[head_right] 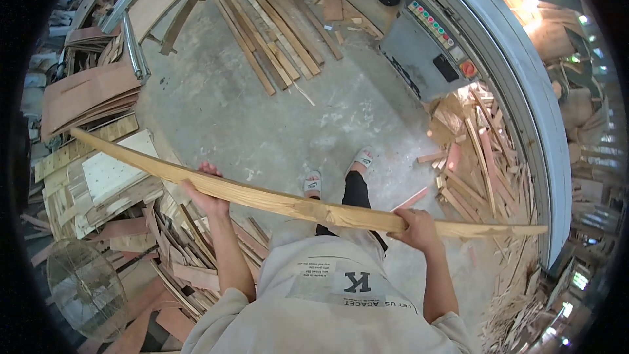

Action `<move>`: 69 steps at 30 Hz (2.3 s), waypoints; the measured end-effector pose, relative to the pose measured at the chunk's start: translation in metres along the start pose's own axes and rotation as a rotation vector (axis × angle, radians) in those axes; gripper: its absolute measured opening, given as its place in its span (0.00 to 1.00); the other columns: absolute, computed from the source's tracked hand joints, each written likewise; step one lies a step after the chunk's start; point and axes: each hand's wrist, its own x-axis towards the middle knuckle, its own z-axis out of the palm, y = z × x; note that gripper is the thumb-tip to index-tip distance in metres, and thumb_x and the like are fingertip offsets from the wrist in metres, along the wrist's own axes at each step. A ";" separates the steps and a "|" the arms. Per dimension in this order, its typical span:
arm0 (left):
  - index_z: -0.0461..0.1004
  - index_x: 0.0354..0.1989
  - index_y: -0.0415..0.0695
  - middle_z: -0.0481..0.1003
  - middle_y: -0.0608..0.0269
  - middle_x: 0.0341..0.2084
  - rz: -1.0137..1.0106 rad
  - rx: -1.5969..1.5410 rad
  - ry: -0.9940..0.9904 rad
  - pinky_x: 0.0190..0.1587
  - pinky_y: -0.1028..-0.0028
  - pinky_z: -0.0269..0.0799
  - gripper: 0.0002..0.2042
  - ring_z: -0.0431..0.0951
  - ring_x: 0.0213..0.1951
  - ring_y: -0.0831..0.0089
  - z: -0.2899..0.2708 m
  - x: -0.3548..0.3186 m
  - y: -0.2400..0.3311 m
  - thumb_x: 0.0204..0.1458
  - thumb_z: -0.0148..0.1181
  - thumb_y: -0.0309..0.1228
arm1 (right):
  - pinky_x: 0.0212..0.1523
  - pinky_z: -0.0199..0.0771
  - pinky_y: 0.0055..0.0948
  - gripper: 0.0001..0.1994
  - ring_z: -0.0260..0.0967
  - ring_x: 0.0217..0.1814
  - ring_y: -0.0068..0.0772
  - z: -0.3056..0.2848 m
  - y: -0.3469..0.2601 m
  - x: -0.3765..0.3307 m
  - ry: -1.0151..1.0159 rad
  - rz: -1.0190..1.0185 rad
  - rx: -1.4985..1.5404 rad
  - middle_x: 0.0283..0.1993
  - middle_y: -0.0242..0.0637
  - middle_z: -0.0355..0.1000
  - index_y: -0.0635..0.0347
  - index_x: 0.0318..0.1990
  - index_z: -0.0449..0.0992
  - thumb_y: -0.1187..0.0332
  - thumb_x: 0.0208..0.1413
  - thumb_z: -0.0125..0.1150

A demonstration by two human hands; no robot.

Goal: Assembling a wooden frame using a nail gun and handling long wooden planks in a manufacturing workshop.

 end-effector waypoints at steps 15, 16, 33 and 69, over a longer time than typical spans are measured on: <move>0.58 0.56 0.34 0.66 0.51 0.42 0.065 -0.106 -0.752 0.54 0.63 0.65 0.34 0.67 0.45 0.60 0.084 0.007 0.206 0.50 0.59 0.49 | 0.47 0.71 0.41 0.24 0.72 0.43 0.49 -0.002 0.032 -0.118 0.106 0.078 0.133 0.40 0.44 0.75 0.60 0.42 0.76 0.70 0.30 0.70; 0.61 0.53 0.34 0.67 0.54 0.38 0.038 -0.018 -0.804 0.51 0.64 0.66 0.30 0.67 0.42 0.62 0.090 0.003 0.197 0.51 0.57 0.47 | 0.47 0.71 0.40 0.24 0.72 0.44 0.50 -0.009 0.043 -0.131 0.121 0.114 0.097 0.40 0.44 0.75 0.60 0.43 0.75 0.71 0.30 0.69; 0.67 0.32 0.42 0.68 0.63 0.25 -0.165 -0.014 -0.519 0.36 0.67 0.70 0.18 0.70 0.30 0.67 0.004 -0.036 0.021 0.50 0.55 0.47 | 0.59 0.55 0.54 0.26 0.67 0.47 0.40 0.036 0.160 -0.212 0.592 0.237 -0.197 0.38 0.34 0.70 0.52 0.40 0.73 0.60 0.27 0.73; 0.68 0.40 0.41 0.70 0.60 0.32 -0.072 0.241 -0.655 0.44 0.58 0.69 0.41 0.71 0.38 0.61 0.201 -0.212 -0.133 0.46 0.38 0.73 | 0.63 0.50 0.54 0.35 0.58 0.62 0.47 0.154 0.289 -0.180 1.051 1.032 0.099 0.56 0.45 0.64 0.54 0.61 0.62 0.70 0.41 0.66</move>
